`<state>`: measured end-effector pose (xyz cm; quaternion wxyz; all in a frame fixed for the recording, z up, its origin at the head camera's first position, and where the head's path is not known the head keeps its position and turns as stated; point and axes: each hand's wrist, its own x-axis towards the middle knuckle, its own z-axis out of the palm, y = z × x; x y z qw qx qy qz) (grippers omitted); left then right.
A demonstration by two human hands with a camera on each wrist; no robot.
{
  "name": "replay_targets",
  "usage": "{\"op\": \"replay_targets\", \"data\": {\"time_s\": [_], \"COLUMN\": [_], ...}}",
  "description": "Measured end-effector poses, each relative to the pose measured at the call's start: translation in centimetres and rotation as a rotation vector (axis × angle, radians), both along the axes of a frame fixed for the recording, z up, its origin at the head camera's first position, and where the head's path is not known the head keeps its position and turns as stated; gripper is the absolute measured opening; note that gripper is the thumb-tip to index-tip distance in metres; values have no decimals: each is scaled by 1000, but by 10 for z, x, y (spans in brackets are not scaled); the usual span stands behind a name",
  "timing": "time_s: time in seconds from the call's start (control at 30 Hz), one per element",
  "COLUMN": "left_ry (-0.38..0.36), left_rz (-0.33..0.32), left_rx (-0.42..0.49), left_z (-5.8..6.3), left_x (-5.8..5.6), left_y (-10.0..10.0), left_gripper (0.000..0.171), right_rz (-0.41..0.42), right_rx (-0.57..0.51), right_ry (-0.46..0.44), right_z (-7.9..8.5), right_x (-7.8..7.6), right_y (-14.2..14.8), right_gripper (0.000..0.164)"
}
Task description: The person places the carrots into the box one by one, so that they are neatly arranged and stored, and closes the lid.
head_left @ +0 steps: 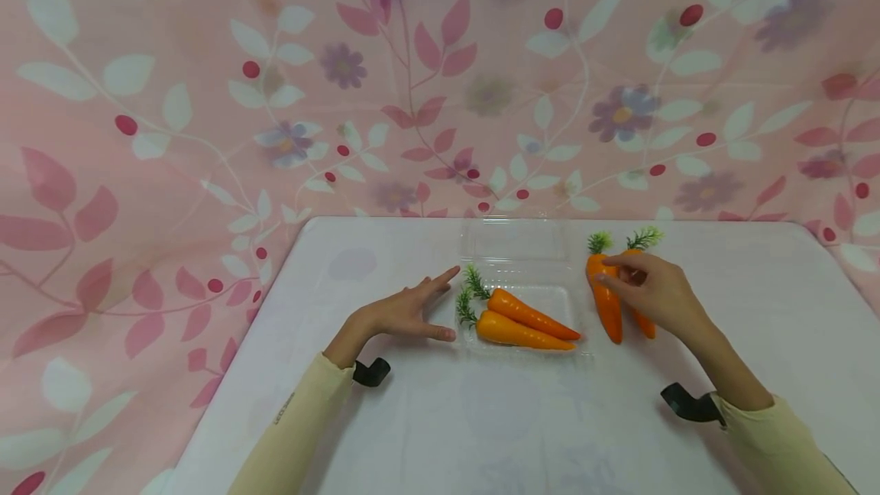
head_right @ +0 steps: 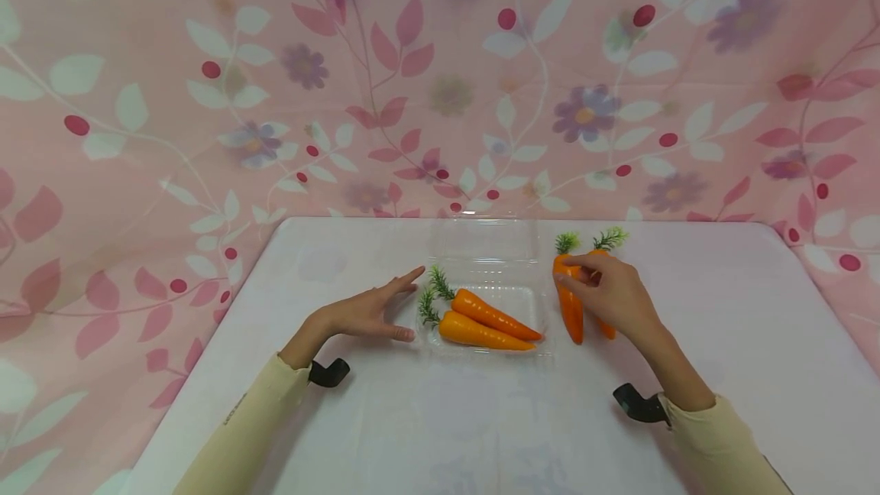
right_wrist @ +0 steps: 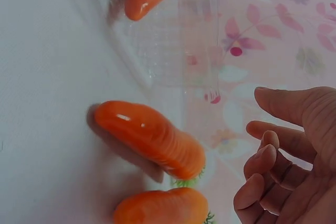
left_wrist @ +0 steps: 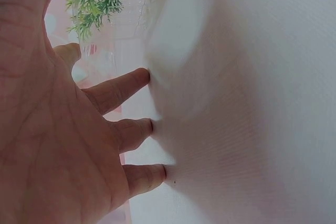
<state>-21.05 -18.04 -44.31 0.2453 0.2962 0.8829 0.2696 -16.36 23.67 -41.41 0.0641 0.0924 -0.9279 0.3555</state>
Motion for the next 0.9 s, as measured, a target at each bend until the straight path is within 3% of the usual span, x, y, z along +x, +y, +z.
{"op": "replay_targets", "data": {"time_s": [0.9], "left_ry": [3], "left_rz": [4], "left_rx": [-7], "left_z": [1], "left_x": [1], "left_y": [0], "left_gripper": [110], "right_rz": [-122], "right_rx": [-52], "right_ry": [6], "right_z": [-11], "right_x": [-2], "right_y": [18], "right_gripper": [40]}}
